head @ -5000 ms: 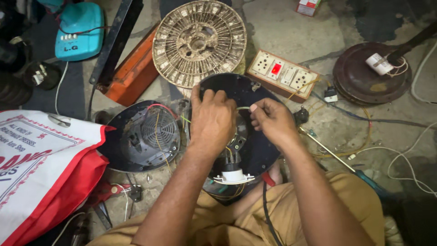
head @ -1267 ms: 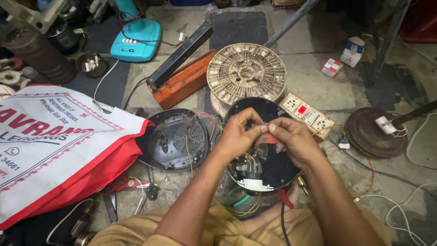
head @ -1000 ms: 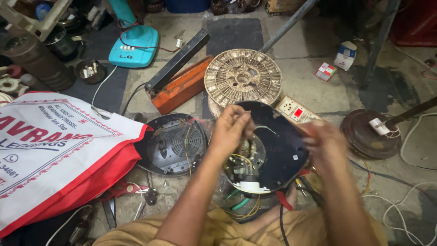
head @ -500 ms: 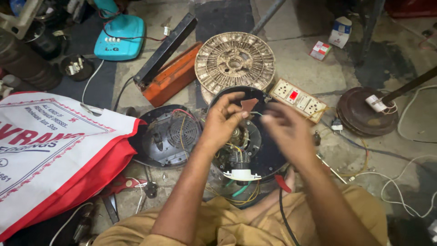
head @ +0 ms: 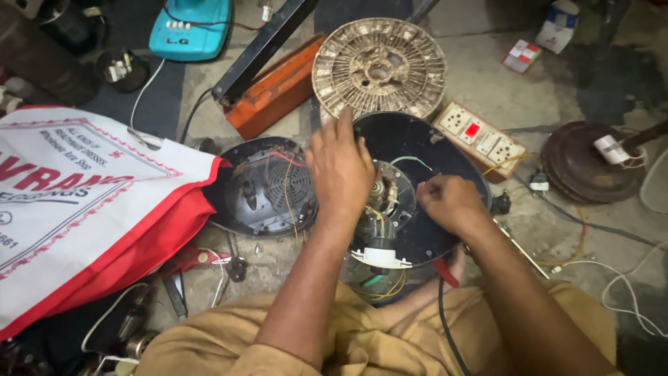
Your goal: The person sits on the floor and repairs a disassembled fan motor. They use pliers to strip and twist wires, connect them to the motor, and test the assembly by plugging it into a power strip. The person repeatedly adjusts the wiring and tests the motor's operation.
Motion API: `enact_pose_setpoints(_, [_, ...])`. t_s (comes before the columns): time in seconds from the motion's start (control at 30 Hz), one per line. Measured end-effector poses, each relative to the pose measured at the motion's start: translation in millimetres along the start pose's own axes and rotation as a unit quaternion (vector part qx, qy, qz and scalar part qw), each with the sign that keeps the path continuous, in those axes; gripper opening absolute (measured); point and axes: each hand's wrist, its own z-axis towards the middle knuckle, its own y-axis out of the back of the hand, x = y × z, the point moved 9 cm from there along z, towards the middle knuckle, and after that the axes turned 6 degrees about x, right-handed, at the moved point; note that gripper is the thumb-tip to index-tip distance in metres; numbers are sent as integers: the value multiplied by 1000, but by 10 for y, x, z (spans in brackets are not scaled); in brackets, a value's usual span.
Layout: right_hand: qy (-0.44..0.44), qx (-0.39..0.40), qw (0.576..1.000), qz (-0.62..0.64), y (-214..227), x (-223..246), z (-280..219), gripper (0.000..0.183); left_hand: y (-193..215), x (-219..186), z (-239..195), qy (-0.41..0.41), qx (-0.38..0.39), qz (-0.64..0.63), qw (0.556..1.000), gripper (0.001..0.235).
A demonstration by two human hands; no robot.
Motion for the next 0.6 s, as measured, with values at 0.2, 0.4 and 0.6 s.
enact_pose_setpoints(0.2, [5, 169, 956, 241, -377, -39, 205, 30, -369, 66, 22, 32, 110, 49, 992, 53])
enact_pose_setpoints(0.4, [-11, 198, 933, 299, -479, -93, 261, 20, -400, 27, 36, 30, 137, 68, 988, 75])
enact_pose_setpoints(0.6, [-14, 153, 946, 287, -491, -82, 288, 22, -440, 13, 45, 35, 175, 117, 977, 83])
